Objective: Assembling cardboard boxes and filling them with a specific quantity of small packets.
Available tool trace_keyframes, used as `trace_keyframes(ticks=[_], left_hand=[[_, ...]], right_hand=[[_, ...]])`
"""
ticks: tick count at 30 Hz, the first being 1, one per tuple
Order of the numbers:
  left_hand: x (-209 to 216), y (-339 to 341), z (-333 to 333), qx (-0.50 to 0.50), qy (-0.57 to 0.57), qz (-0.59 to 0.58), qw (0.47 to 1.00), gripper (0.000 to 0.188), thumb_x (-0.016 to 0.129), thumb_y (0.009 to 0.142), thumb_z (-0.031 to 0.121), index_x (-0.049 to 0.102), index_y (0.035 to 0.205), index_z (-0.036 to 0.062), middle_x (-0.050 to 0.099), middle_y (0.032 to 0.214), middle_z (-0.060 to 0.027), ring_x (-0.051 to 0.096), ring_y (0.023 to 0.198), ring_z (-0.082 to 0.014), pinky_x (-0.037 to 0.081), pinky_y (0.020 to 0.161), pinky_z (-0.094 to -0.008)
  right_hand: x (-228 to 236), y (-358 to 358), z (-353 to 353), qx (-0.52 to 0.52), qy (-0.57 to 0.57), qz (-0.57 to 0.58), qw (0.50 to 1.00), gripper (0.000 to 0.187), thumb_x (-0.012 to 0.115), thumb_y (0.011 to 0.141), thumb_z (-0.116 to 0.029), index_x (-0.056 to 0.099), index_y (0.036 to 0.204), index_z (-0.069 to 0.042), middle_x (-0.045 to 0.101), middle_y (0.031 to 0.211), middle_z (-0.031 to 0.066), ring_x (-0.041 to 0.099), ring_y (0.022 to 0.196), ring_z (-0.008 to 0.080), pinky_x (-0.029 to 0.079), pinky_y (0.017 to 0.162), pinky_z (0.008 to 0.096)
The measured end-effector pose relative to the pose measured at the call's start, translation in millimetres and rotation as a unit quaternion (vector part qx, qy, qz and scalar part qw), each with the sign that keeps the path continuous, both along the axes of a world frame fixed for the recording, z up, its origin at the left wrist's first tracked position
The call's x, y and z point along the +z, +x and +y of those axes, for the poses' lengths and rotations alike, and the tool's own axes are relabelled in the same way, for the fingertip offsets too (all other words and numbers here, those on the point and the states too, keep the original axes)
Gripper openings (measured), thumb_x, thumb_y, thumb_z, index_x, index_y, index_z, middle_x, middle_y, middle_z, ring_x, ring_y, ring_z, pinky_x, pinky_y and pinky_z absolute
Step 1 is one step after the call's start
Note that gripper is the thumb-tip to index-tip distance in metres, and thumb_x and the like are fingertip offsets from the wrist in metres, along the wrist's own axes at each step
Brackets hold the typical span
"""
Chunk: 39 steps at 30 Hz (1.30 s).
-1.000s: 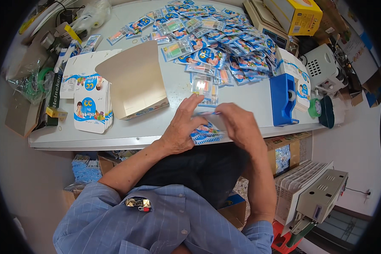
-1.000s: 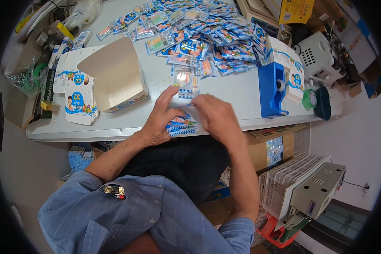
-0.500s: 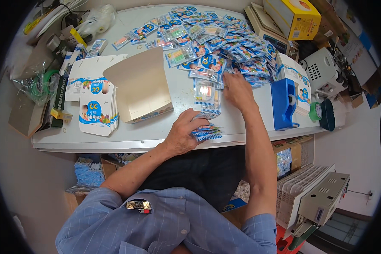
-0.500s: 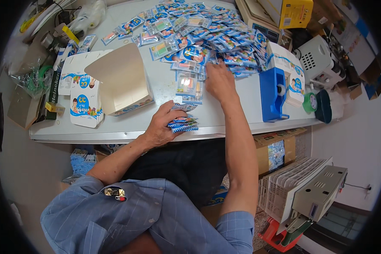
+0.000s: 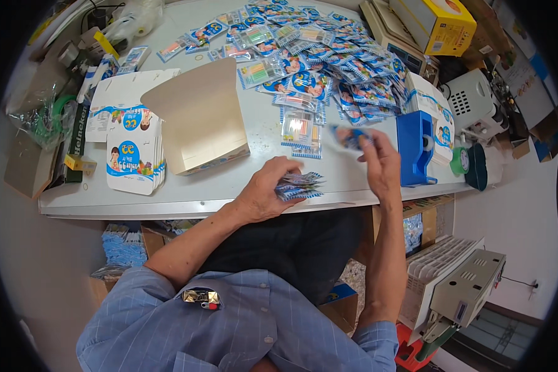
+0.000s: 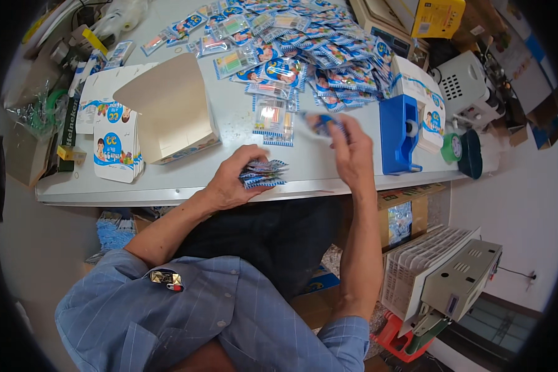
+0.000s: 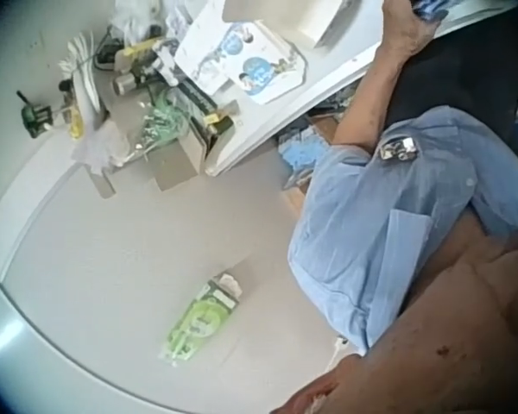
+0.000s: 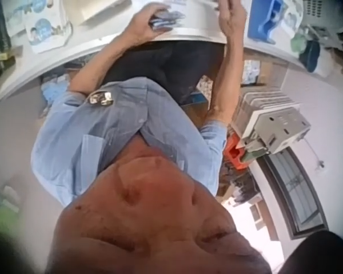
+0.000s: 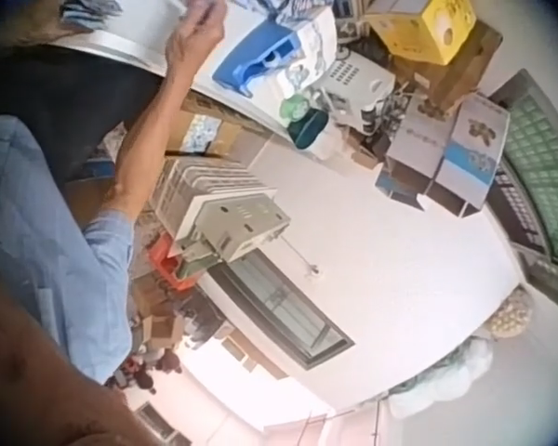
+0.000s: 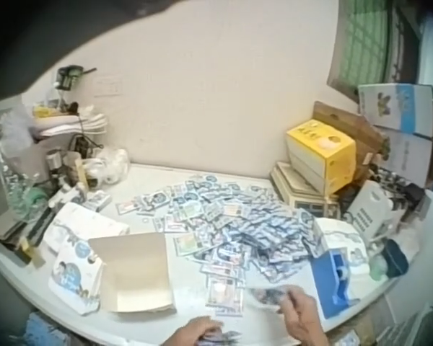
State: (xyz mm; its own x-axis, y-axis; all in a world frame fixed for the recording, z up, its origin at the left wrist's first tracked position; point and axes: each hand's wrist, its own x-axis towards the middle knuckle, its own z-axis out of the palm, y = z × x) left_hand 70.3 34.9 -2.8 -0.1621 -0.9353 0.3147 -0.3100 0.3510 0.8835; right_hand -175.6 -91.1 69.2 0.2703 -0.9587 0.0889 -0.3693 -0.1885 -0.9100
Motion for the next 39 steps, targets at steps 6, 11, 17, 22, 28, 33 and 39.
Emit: trace_keyframes(ticks=[6, 11, 17, 22, 28, 33, 39], left_hand=[[6.9, -10.6, -1.8, 0.090, -0.044, 0.044, 0.994, 0.109, 0.092, 0.073, 0.010, 0.026, 0.159, 0.0037, 0.038, 0.154, -0.0231, 0.043, 0.141, -0.0402, 0.039, 0.116, -0.0414], [13.0, -10.0, -0.4, 0.050, -0.034, -0.007, 0.998, 0.092, 0.090, 0.074, 0.004, 0.039, 0.150, 0.0057, 0.047, 0.150, -0.0193, 0.046, 0.143, -0.0356, 0.038, 0.118, -0.0400], [7.7, -10.5, 2.1, 0.083, -0.091, -0.023, 0.992, 0.063, 0.090, 0.070, 0.008, 0.054, 0.121, 0.0053, 0.062, 0.114, -0.0172, 0.060, 0.108, -0.0407, 0.048, 0.095, -0.0450], [14.2, -12.2, 2.4, 0.110, -0.074, -0.034, 0.991, 0.056, 0.090, 0.072, 0.008, 0.055, 0.116, 0.0053, 0.061, 0.106, -0.0153, 0.060, 0.096, -0.0361, 0.049, 0.086, -0.0417], [11.6, -10.1, 2.8, 0.103, -0.075, -0.022, 0.992, 0.055, 0.089, 0.070, 0.011, 0.058, 0.115, 0.0045, 0.061, 0.103, -0.0167, 0.059, 0.097, -0.0389, 0.049, 0.088, -0.0454], [12.2, -6.4, 0.8, 0.116, -0.083, -0.018, 0.990, 0.051, 0.091, 0.073, 0.013, 0.060, 0.112, 0.0043, 0.063, 0.101, -0.0151, 0.061, 0.096, -0.0366, 0.050, 0.086, -0.0426], [8.5, -6.7, 0.1, 0.092, -0.063, -0.001, 0.994, 0.051, 0.090, 0.074, 0.010, 0.059, 0.115, 0.0042, 0.063, 0.116, -0.0159, 0.063, 0.108, -0.0345, 0.051, 0.094, -0.0395]], right_hand=[[0.1, 47.7, 38.2, 0.239, 0.028, 0.002, 0.971, 0.022, 0.061, 0.104, -0.014, 0.070, 0.118, 0.002, 0.074, 0.105, 0.0135, 0.068, 0.098, 0.0197, 0.052, 0.089, 0.0312], [-28.9, 68.1, 49.8, 0.118, 0.255, -0.214, 0.936, 0.040, 0.054, 0.109, -0.031, 0.069, 0.118, 0.004, 0.074, 0.107, 0.0113, 0.069, 0.100, 0.0179, 0.052, 0.091, 0.0300], [-34.8, 72.0, 6.0, -0.100, 0.193, -0.126, 0.968, 0.056, 0.063, 0.102, -0.046, 0.061, 0.122, 0.006, 0.069, 0.103, 0.0127, 0.072, 0.089, 0.0214, 0.056, 0.064, 0.0280], [-28.3, 115.6, -39.1, -0.167, -0.064, 0.276, 0.944, 0.105, 0.088, 0.071, -0.058, 0.048, 0.140, 0.011, 0.071, 0.116, 0.0248, 0.073, 0.103, 0.0353, 0.058, 0.084, 0.0414], [-32.1, 103.4, -45.0, -0.051, 0.025, 0.212, 0.976, 0.096, 0.095, 0.063, -0.031, 0.047, 0.136, 0.010, 0.071, 0.117, 0.0240, 0.072, 0.103, 0.0335, 0.057, 0.089, 0.0411], [-32.2, 54.2, -36.8, -0.040, 0.212, -0.070, 0.974, 0.042, 0.085, 0.078, -0.004, 0.066, 0.114, 0.009, 0.075, 0.105, 0.0174, 0.074, 0.080, 0.0200, 0.061, 0.069, 0.0335], [-33.9, 29.8, -5.1, -0.106, 0.201, -0.288, 0.930, 0.036, 0.080, 0.086, -0.003, 0.066, 0.118, 0.006, 0.074, 0.110, 0.0158, 0.074, 0.089, 0.0215, 0.063, 0.079, 0.0363]])
